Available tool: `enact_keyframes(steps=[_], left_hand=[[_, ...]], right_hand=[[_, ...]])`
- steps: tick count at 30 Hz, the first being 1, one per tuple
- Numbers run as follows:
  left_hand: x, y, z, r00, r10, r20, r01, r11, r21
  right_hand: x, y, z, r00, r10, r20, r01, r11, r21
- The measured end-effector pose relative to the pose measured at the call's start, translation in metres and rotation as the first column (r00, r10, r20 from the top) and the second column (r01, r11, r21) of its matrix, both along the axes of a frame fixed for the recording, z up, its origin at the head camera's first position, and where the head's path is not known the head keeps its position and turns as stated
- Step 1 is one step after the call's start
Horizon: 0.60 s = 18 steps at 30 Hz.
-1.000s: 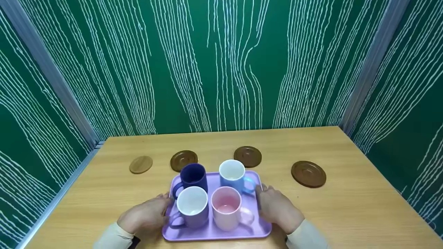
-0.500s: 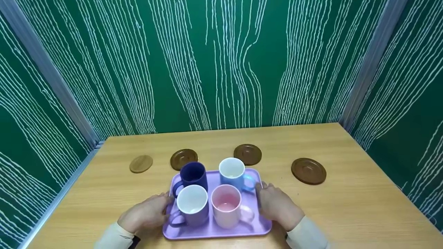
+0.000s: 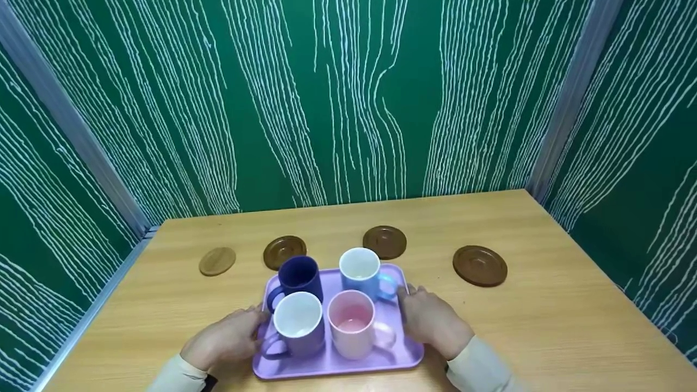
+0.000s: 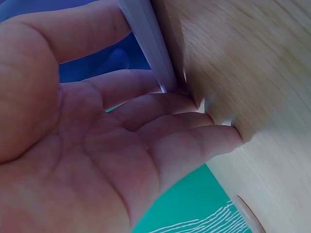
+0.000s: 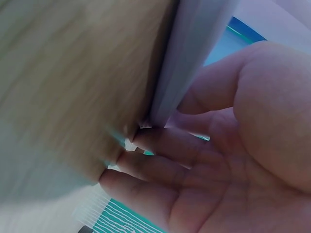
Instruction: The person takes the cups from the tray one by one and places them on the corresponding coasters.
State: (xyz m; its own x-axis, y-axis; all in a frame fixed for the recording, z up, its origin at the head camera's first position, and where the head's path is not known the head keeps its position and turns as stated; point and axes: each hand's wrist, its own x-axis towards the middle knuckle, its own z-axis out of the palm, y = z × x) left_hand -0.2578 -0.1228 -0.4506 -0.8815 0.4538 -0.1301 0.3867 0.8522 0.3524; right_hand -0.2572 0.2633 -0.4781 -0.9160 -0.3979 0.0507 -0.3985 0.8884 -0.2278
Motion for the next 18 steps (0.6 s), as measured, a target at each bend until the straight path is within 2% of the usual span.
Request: enact_keyframes(steps=[7, 11, 14, 18], left_hand=[[-0.001, -0.001, -0.001, 1.000, -0.003, -0.010, 0.003, 1.000, -0.003], [0.000, -0.001, -0.001, 1.000, -0.009, -0.008, 0.009, 1.000, 0.002], [0.000, -0.001, -0.001, 1.000, -0.005, 0.003, 0.005, 1.000, 0.004], [0.000, -0.001, -0.001, 1.000, -0.001, 0.006, 0.001, 1.000, 0.005]], right_hand=[[-0.003, 0.006, 0.008, 1.000, 0.013, 0.028, -0.011, 0.998, -0.066], [-0.008, 0.013, 0.014, 1.000, 0.016, -0.001, -0.016, 0.995, -0.103], [-0.014, 0.021, 0.018, 0.999, -0.005, -0.038, 0.001, 0.994, -0.108], [-0.023, 0.040, 0.023, 0.996, -0.077, -0.052, 0.070, 0.989, -0.127]])
